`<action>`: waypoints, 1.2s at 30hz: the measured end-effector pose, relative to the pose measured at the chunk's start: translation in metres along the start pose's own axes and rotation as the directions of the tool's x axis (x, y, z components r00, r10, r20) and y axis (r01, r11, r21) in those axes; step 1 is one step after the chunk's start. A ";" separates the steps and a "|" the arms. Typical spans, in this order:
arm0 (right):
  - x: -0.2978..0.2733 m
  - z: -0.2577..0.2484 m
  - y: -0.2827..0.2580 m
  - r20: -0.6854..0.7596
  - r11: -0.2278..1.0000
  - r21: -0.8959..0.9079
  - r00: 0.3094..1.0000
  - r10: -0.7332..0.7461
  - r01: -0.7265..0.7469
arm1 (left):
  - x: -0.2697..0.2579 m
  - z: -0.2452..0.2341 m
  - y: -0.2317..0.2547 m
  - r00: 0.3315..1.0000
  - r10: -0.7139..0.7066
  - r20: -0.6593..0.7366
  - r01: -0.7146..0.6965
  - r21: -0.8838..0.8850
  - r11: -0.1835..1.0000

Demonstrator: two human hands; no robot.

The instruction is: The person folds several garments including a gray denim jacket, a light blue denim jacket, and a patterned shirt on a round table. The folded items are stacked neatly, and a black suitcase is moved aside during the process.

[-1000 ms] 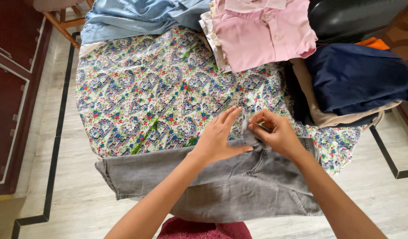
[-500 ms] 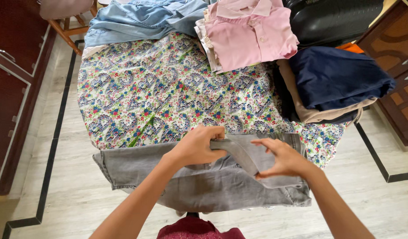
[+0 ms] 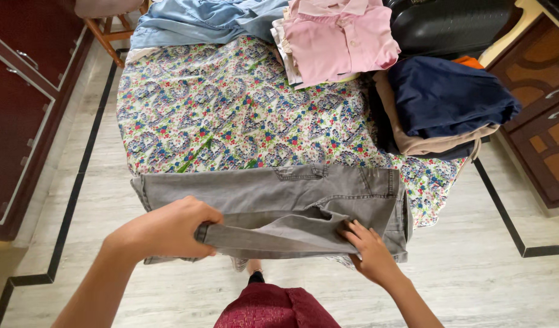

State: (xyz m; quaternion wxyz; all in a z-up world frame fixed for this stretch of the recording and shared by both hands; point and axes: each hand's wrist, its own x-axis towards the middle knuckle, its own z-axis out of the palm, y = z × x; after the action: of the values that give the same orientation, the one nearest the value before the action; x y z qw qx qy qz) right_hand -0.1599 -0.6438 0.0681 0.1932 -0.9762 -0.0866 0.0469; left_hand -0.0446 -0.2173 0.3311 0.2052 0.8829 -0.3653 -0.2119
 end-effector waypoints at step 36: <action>0.137 -0.039 -0.032 -0.416 0.957 -0.217 0.905 0.087 -0.192 | 0.014 0.202 -0.320 0.228 -0.833 -0.504 0.227 -0.805 0.549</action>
State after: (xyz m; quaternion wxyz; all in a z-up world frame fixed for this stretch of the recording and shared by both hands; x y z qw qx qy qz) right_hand -0.0254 -0.6029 0.1084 0.0770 -0.9851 0.0205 -0.1525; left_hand 0.0369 -0.0616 -0.0047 0.5209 0.8164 0.2265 0.1043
